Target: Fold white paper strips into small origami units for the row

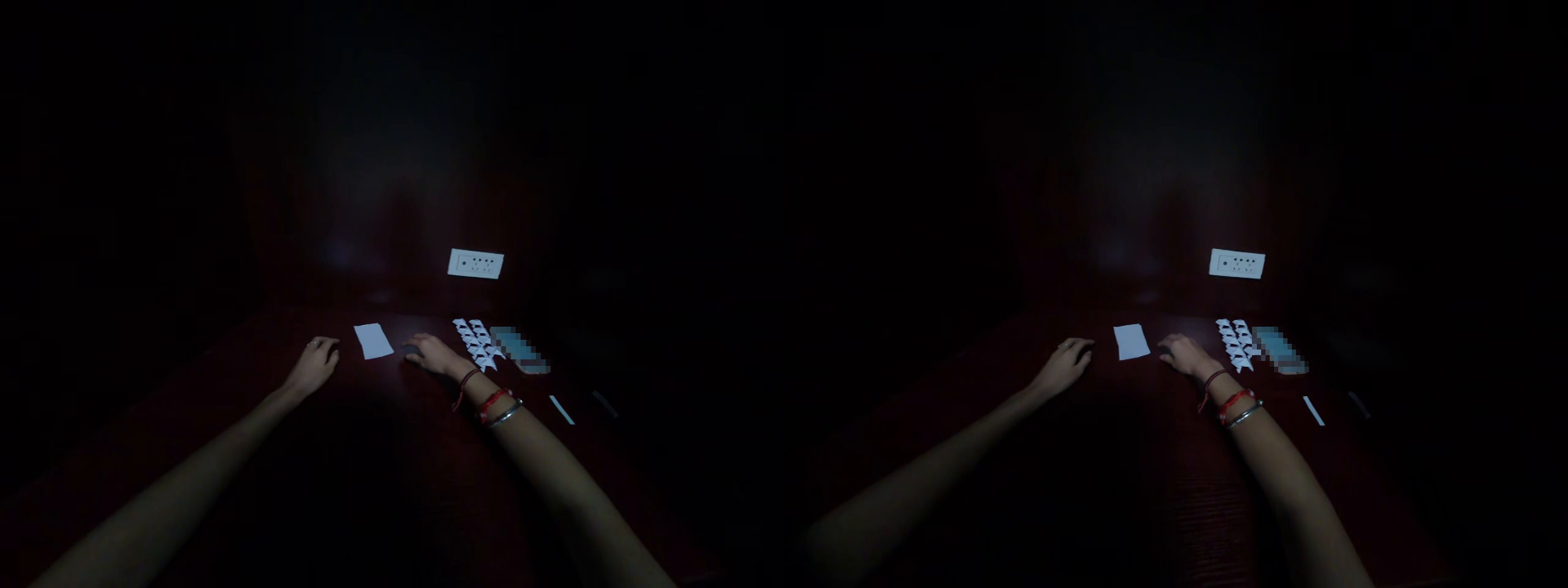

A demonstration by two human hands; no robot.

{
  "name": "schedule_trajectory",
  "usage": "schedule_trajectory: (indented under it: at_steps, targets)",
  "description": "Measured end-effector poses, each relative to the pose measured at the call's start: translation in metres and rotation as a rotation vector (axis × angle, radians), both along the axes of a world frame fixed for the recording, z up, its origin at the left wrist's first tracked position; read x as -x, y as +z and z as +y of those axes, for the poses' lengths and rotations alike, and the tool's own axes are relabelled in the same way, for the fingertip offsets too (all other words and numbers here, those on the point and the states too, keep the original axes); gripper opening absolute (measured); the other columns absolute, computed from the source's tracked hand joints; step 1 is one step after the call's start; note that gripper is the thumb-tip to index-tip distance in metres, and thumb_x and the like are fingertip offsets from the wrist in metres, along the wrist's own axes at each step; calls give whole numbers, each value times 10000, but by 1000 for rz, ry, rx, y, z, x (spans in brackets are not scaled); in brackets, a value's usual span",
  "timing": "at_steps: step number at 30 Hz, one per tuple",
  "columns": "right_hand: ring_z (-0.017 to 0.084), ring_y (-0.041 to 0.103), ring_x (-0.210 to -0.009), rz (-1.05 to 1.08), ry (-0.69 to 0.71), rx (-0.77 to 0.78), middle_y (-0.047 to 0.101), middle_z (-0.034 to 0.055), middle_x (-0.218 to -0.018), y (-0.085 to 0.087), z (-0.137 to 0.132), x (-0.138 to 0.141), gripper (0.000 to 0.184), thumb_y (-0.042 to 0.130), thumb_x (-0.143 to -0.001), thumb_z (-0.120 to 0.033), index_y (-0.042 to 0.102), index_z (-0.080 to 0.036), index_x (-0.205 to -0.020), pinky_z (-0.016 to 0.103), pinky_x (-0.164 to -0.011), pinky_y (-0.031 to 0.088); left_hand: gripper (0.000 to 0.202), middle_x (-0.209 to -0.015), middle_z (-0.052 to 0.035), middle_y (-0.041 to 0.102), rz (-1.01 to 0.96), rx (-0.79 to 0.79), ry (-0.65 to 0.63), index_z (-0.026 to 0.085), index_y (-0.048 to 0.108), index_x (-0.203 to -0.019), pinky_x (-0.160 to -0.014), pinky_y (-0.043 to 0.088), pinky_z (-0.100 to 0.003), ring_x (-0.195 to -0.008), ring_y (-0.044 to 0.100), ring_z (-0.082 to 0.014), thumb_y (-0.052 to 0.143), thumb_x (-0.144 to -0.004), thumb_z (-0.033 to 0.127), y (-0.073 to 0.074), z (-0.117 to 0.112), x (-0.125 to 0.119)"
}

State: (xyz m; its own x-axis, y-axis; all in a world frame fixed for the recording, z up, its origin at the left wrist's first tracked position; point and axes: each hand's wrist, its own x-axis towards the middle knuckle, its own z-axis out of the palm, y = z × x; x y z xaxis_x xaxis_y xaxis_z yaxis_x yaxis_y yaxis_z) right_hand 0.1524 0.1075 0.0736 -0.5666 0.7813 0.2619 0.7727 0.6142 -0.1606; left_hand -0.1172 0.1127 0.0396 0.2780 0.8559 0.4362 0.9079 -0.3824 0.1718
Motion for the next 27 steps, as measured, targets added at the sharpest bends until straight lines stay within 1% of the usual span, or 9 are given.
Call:
schedule_trajectory:
  at_steps: [2,4,6,8,13,18,21,24,27]
  targets:
    - [186,429,-1093,4,20,-7,493,98,-1165,-7,8,33,342,492,-790,-262,496,-167,-1118,318,-905,333,320,-1089,-89,473,-13,1,18,134,471,-1103,-863,369,-324,-1008,462,-204,319,-839,233,-4,1,10]
    - [193,386,-1134,-1,31,-8,443,97,-1223,-13,17,57,371,487,-793,-277,468,-178,-1150,327,-916,320,310,-1114,-70,462,-11,-3,2,171,468,-1109,-853,374,-332,-1003,465,-205,343,-833,235,-7,1,12]
    - [184,415,-1112,-17,57,9,477,80,-1198,-15,26,72,345,481,-797,-284,492,-190,-1129,306,-910,327,308,-1126,-62,455,-10,-14,-19,183,464,-1113,-872,356,-328,-1014,456,-200,357,-827,220,-8,1,11]
    - [170,467,-1060,-32,83,34,536,62,-1134,-16,33,81,296,470,-804,-287,541,-196,-1077,275,-890,343,304,-1114,-66,458,-13,-18,-24,175,465,-1110,-870,355,-327,-1007,459,-197,353,-830,214,-9,1,13]
    - [145,535,-969,-42,99,91,602,11,-1043,-14,44,85,242,451,-811,-272,602,-223,-994,215,-823,377,297,-1094,-68,467,-20,-14,-41,174,462,-1106,-840,373,-324,-991,466,-198,346,-836,217,-9,1,19]
    - [135,570,-882,-34,90,113,635,-17,-961,-10,44,85,206,516,-763,-253,638,-214,-925,172,-758,388,290,-1092,-71,471,-28,-5,-43,179,468,-1095,-817,385,-335,-986,472,-208,351,-832,214,-10,0,20]
    - [133,584,-798,-11,64,86,653,0,-871,-9,40,87,187,493,-772,-220,650,-183,-866,170,-704,388,288,-1090,-68,475,-34,-7,-46,180,468,-1094,-828,381,-335,-993,471,-207,351,-833,214,-10,-1,20]
    - [139,579,-730,39,0,13,648,43,-793,-5,33,90,203,443,-791,-188,638,-139,-821,190,-667,380,283,-1080,-69,483,-44,-20,-54,171,475,-1083,-837,379,-332,-986,476,-204,354,-831,211,-11,0,20]
    - [154,554,-793,124,-58,-98,622,85,-861,7,19,87,210,405,-815,-189,594,-112,-866,218,-704,367,284,-1072,-69,485,-61,-45,-66,165,477,-1080,-844,379,-330,-982,476,-203,360,-824,198,-11,0,20]
